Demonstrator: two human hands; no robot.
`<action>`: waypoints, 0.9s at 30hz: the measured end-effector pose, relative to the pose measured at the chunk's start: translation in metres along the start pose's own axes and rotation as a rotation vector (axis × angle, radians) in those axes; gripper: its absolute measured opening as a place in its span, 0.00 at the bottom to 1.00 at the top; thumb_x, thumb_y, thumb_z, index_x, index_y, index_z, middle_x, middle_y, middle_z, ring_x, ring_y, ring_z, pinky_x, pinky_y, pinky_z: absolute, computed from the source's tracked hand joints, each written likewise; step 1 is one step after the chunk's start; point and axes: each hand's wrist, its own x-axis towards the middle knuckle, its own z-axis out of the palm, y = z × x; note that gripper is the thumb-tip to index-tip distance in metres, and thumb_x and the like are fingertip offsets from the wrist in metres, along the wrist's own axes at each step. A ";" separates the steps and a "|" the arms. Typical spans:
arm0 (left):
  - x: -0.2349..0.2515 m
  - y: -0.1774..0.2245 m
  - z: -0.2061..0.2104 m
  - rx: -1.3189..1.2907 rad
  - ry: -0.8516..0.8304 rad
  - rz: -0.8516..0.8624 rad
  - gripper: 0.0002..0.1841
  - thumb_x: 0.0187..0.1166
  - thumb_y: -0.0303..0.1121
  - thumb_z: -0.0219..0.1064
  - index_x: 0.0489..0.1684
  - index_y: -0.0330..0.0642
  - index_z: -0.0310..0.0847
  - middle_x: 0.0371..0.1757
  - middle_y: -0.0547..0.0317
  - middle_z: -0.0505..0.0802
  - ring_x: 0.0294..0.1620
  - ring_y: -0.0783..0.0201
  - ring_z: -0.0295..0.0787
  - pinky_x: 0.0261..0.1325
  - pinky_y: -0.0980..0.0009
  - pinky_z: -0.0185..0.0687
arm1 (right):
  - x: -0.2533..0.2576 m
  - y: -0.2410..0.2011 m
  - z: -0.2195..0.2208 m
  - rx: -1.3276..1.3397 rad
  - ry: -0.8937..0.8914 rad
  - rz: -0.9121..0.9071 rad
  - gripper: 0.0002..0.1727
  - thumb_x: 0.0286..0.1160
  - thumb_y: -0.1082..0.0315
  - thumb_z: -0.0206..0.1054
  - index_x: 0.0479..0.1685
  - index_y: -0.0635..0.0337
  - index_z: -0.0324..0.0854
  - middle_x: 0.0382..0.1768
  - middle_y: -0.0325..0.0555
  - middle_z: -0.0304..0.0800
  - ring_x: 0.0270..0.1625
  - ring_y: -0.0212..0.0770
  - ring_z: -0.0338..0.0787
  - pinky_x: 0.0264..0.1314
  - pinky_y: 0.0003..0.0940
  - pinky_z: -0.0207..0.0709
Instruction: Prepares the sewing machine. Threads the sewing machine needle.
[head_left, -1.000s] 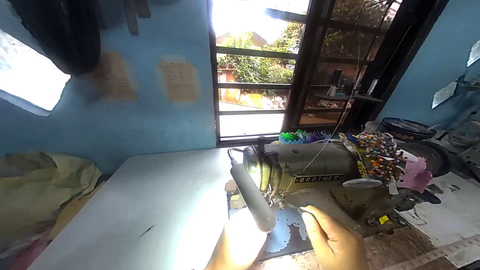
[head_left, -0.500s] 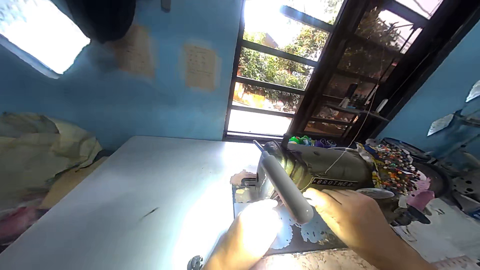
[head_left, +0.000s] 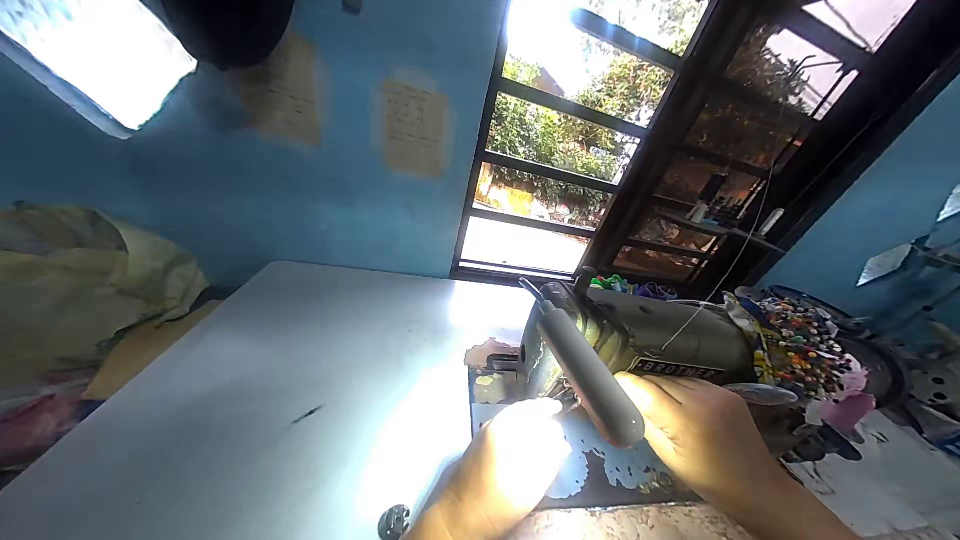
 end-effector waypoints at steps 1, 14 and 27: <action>0.000 0.000 0.000 0.000 -0.002 -0.001 0.08 0.73 0.31 0.69 0.35 0.36 0.92 0.48 0.50 0.97 0.55 0.64 0.94 0.64 0.75 0.83 | -0.001 0.001 0.002 0.012 -0.003 0.007 0.17 0.79 0.65 0.54 0.30 0.53 0.89 0.17 0.40 0.85 0.20 0.39 0.86 0.20 0.33 0.76; 0.000 -0.001 0.001 -0.015 0.007 -0.001 0.07 0.73 0.30 0.70 0.37 0.37 0.92 0.48 0.49 0.97 0.56 0.65 0.93 0.65 0.76 0.82 | 0.001 0.004 0.003 0.062 -0.025 0.021 0.16 0.76 0.64 0.55 0.30 0.52 0.90 0.15 0.38 0.83 0.17 0.37 0.84 0.17 0.32 0.73; -0.001 -0.001 0.001 -0.007 -0.002 -0.018 0.10 0.74 0.31 0.68 0.42 0.35 0.92 0.50 0.49 0.97 0.57 0.65 0.94 0.66 0.75 0.82 | -0.006 0.000 0.000 0.068 0.016 0.082 0.17 0.81 0.61 0.55 0.31 0.52 0.89 0.15 0.39 0.83 0.17 0.37 0.83 0.17 0.31 0.72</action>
